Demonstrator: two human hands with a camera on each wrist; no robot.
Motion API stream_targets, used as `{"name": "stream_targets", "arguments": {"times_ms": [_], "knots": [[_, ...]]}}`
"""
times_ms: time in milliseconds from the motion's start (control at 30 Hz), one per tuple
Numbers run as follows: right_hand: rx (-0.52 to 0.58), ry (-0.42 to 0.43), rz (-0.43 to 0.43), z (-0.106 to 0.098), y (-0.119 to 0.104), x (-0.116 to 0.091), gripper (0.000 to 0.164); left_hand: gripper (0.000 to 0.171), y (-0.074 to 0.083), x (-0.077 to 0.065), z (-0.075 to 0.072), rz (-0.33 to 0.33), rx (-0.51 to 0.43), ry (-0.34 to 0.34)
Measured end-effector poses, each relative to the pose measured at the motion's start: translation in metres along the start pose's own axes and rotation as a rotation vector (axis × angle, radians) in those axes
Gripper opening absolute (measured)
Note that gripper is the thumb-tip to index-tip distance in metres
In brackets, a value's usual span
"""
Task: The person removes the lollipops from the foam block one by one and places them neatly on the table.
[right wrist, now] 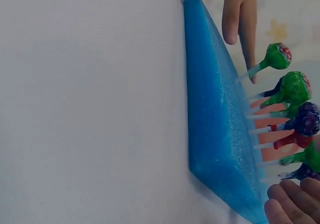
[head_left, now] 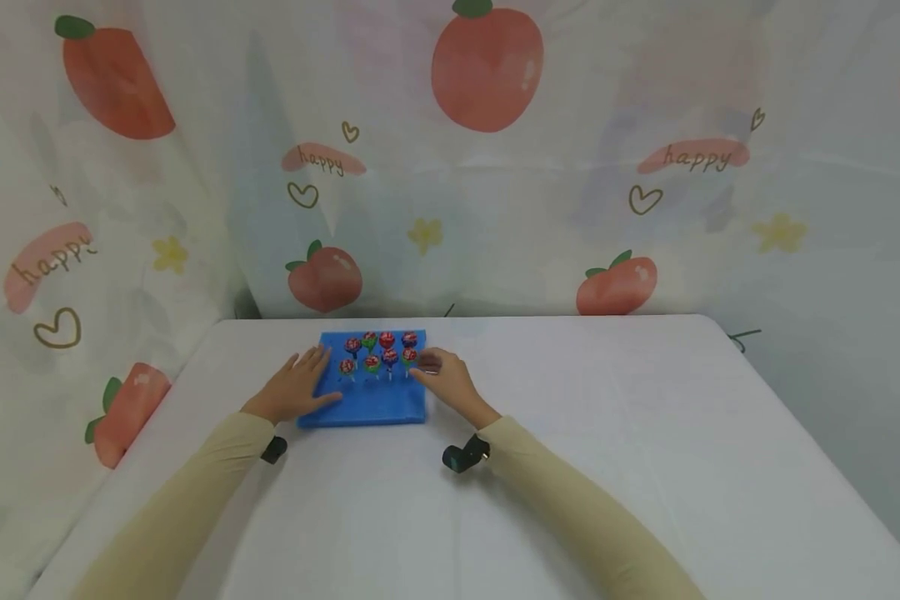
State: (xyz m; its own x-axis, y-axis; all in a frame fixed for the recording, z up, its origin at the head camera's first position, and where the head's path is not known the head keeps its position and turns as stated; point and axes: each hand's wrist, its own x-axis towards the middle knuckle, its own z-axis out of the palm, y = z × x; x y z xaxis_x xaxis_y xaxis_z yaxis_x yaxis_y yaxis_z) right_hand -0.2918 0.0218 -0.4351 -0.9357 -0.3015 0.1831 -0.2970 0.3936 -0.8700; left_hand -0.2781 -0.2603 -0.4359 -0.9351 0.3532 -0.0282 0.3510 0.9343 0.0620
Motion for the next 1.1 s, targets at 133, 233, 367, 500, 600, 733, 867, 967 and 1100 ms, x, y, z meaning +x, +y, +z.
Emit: {"name": "stream_targets", "arguments": {"times_ms": [133, 233, 367, 500, 600, 733, 867, 967, 1100], "knots": [[0.05, -0.002, 0.046, 0.006, 0.005, 0.004, 0.034, 0.083, 0.001, 0.0, 0.006, -0.004, 0.017, -0.015], [0.054, -0.016, 0.063, 0.01, 0.006, 0.007, 0.033, 0.082, 0.003, -0.001, 0.009, -0.009, 0.026, -0.036], [0.041, -0.025, 0.056, 0.015, 0.007, 0.01, 0.031, 0.08, 0.005, -0.004, 0.011, -0.009, 0.026, -0.044], [0.038, -0.017, 0.044, 0.019, 0.009, 0.013, 0.029, 0.079, 0.006, -0.004, 0.013, 0.006, 0.026, -0.022], [0.032, -0.006, 0.045, 0.021, 0.009, 0.015, 0.026, 0.079, 0.007, -0.004, 0.013, 0.011, 0.025, -0.016], [0.03, 0.011, 0.051, 0.022, 0.01, 0.017, 0.024, 0.079, 0.007, -0.005, 0.013, 0.009, 0.025, -0.01], [0.06, 0.02, 0.065, 0.021, 0.011, 0.018, 0.025, 0.079, 0.007, -0.004, 0.012, 0.007, 0.026, -0.009], [0.097, 0.021, 0.067, 0.019, 0.01, 0.019, 0.025, 0.08, 0.007, -0.002, 0.012, 0.007, 0.027, -0.017], [0.138, 0.013, 0.055, 0.016, 0.009, 0.021, 0.023, 0.08, 0.004, -0.002, 0.014, -0.003, 0.026, -0.02]]}}
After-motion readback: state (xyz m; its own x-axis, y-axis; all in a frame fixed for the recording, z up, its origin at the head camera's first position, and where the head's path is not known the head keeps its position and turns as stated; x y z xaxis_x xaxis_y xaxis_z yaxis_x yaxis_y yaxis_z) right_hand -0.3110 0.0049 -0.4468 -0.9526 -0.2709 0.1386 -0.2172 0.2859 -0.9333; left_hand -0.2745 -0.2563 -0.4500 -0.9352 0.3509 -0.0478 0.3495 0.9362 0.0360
